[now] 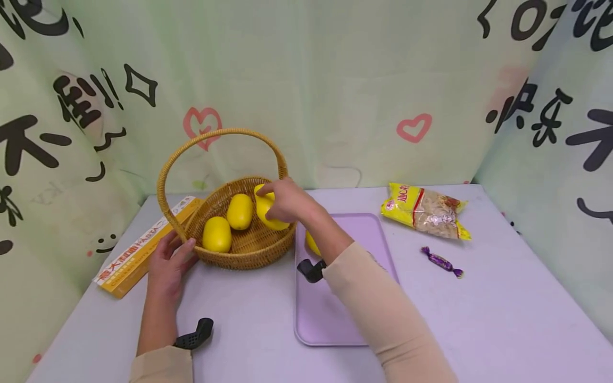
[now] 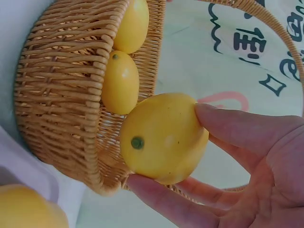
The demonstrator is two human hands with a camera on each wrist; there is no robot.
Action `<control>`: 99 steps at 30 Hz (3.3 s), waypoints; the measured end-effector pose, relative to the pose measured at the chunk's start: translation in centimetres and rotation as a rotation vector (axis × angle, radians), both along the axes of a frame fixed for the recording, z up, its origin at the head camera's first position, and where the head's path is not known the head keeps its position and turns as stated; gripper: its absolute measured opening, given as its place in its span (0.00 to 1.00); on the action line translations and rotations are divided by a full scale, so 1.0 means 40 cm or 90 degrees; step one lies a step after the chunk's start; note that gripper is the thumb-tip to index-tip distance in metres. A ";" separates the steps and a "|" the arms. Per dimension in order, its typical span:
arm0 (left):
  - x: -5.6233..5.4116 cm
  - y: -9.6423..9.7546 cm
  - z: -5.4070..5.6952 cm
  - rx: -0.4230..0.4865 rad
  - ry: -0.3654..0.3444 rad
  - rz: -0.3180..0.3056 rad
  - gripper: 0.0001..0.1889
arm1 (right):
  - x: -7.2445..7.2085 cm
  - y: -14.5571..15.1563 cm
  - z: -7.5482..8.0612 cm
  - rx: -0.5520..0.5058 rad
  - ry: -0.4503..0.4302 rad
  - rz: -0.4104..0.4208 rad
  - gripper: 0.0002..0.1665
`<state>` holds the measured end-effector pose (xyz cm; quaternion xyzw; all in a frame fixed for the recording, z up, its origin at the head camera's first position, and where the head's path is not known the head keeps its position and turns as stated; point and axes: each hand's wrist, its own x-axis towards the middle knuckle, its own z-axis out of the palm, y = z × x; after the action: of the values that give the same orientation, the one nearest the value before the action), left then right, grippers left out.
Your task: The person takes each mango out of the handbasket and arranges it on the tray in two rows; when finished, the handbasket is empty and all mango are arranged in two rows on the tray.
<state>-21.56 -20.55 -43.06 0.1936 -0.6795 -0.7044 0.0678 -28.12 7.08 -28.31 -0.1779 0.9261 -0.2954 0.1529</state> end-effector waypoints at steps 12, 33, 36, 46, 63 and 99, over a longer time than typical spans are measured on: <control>-0.001 0.001 0.002 0.009 -0.003 0.000 0.34 | 0.060 0.082 0.015 -0.006 0.048 0.011 0.33; 0.003 -0.002 0.004 0.007 -0.004 -0.002 0.36 | 0.110 0.232 -0.013 -0.003 0.055 -0.109 0.34; 0.004 -0.002 0.005 0.010 -0.002 -0.002 0.35 | 0.115 0.259 -0.022 0.010 0.054 -0.132 0.35; 0.005 0.000 0.003 0.013 -0.002 -0.005 0.34 | 0.119 0.337 -0.078 0.029 0.034 -0.180 0.36; 0.002 0.001 0.005 0.014 0.003 -0.004 0.34 | 0.083 0.379 -0.175 0.066 -0.009 -0.198 0.32; 0.002 0.004 0.006 0.014 0.008 0.001 0.33 | 0.072 0.340 -0.162 0.132 0.049 -0.199 0.30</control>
<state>-21.47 -20.39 -42.84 0.1905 -0.6712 -0.7129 0.0701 -25.26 20.69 -34.78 -0.0261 0.9732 -0.2113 0.0874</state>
